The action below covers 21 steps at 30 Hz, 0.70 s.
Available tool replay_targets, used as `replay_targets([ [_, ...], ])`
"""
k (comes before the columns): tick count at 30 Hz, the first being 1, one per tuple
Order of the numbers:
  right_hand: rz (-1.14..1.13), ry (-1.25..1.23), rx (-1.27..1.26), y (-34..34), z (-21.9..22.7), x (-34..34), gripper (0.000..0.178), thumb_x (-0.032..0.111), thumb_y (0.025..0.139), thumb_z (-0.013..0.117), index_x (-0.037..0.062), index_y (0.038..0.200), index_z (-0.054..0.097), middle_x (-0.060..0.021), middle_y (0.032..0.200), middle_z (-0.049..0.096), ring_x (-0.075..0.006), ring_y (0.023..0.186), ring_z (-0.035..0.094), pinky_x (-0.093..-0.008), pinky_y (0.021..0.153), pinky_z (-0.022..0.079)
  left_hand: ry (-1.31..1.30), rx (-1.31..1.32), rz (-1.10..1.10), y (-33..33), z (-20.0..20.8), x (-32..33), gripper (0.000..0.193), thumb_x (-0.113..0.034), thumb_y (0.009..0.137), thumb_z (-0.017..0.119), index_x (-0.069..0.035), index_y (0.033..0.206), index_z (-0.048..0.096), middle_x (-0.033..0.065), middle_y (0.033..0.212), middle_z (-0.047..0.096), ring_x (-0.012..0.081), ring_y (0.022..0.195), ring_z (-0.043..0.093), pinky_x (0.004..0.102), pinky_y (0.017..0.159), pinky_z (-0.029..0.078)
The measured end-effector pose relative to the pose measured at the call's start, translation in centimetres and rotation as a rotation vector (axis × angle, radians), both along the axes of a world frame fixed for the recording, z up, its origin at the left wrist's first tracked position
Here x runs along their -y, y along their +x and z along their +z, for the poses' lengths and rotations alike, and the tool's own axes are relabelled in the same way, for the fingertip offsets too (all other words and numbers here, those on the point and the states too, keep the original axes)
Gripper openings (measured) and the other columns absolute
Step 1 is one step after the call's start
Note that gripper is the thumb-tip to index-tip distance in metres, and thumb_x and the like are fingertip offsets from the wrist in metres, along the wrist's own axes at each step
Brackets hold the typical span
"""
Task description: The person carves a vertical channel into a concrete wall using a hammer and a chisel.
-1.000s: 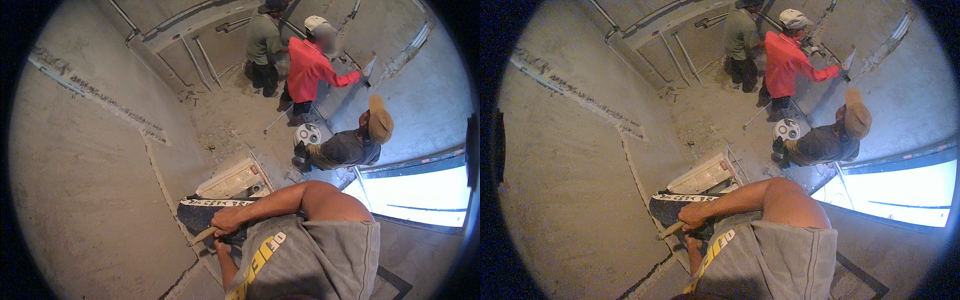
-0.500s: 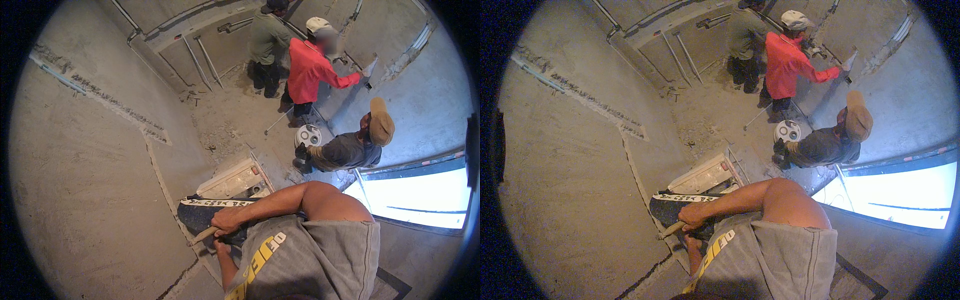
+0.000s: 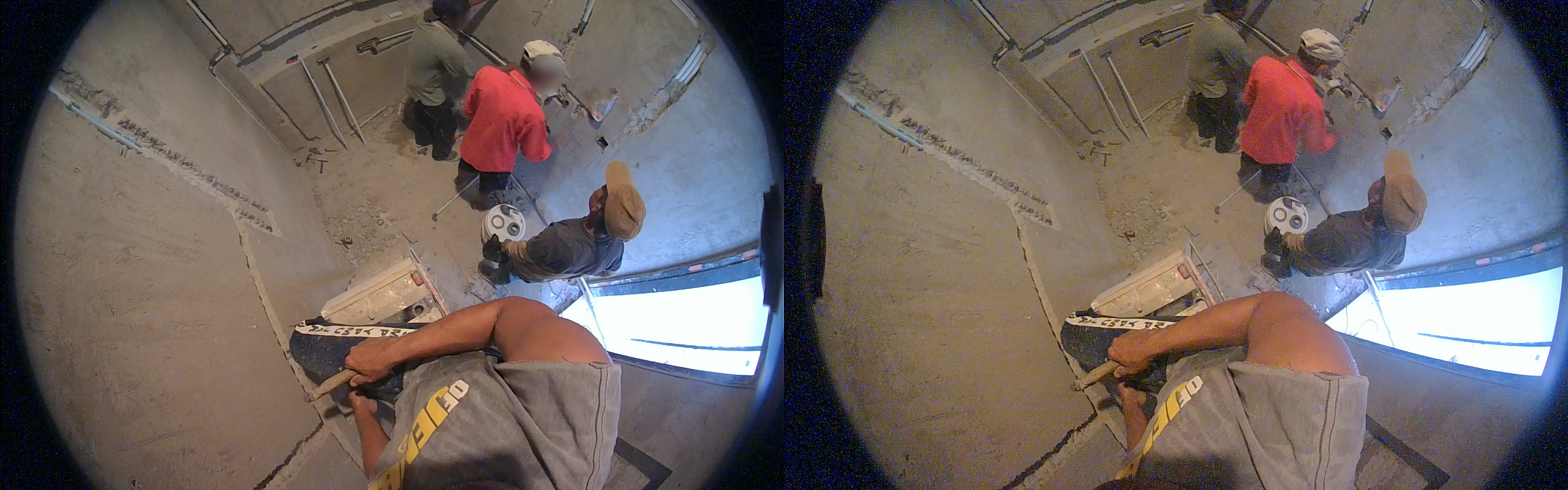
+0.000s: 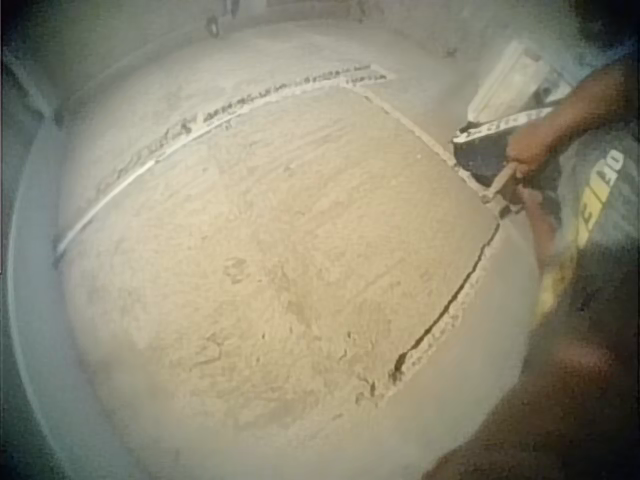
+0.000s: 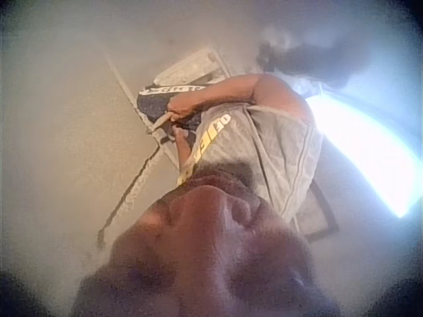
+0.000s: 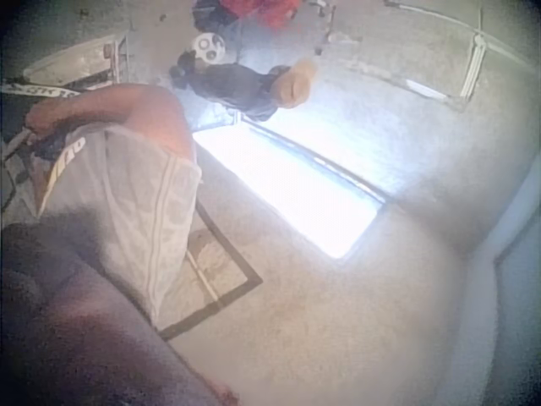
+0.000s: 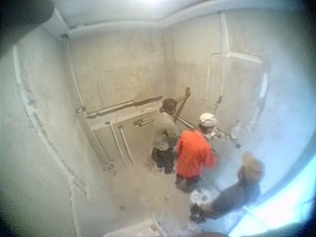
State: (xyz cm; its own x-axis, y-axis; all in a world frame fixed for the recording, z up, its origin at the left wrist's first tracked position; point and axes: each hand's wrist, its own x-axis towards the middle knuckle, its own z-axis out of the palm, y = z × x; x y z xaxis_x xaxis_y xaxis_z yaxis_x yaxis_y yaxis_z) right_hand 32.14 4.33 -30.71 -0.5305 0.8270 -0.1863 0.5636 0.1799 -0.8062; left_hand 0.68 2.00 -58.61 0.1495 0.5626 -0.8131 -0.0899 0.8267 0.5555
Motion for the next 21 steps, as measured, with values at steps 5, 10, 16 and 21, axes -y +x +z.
replay_targets([
  [5, -0.011, -0.011, 0.033, 0.7, -0.6, -0.1, 0.05, 0.047, 0.089, 0.06, -0.0028, 0.088, 0.067, -0.026, 0.082, 0.067, -0.0449, 0.082, 0.066, -0.0513, 0.072, 0.053, -0.086, -0.203, 0.028, 1.9, 0.1, -0.4, 0.053, -0.038, 0.092, 0.034, -0.009, 0.134, 0.051, 0.0066, 0.137, 0.052, 0.025, 0.124, 0.048, 0.0397, 0.11, 0.033],
  [10, -0.018, 0.005, 0.015, 0.9, -0.7, -0.4, 0.05, 0.047, 0.09, 0.06, -0.0024, 0.089, 0.067, -0.026, 0.082, 0.067, -0.0448, 0.082, 0.066, -0.0514, 0.072, 0.053, -0.089, -0.126, 0.05, 2.3, 0.9, -1.3, 0.048, -0.036, 0.094, 0.038, -0.007, 0.129, 0.054, 0.0075, 0.133, 0.051, 0.0228, 0.122, 0.047, 0.0389, 0.107, 0.033],
  [16, 0.0, -0.02, 0.041, -0.2, -0.3, -0.7, 0.05, 0.047, 0.09, 0.06, -0.0024, 0.09, 0.068, -0.0258, 0.084, 0.068, -0.0441, 0.085, 0.066, -0.0514, 0.074, 0.052, -0.02, 0.112, 0.051, -0.1, -0.8, -0.5, 0.049, -0.036, 0.095, 0.039, -0.005, 0.13, 0.053, 0.0085, 0.128, 0.055, 0.0243, 0.116, 0.051, 0.0405, 0.102, 0.039],
  [21, -0.014, -0.094, 0.118, -0.7, -2.0, -0.7, 0.05, 0.048, 0.091, 0.059, -0.0009, 0.091, 0.068, -0.0261, 0.084, 0.067, -0.0442, 0.084, 0.066, -0.0512, 0.075, 0.052, 0.024, -0.459, -0.178, 4.1, 2.3, 0.0, 0.044, -0.031, 0.093, 0.043, 0.0, 0.121, 0.059, 0.0127, 0.113, 0.062, 0.0279, 0.101, 0.059, 0.0428, 0.087, 0.045],
])
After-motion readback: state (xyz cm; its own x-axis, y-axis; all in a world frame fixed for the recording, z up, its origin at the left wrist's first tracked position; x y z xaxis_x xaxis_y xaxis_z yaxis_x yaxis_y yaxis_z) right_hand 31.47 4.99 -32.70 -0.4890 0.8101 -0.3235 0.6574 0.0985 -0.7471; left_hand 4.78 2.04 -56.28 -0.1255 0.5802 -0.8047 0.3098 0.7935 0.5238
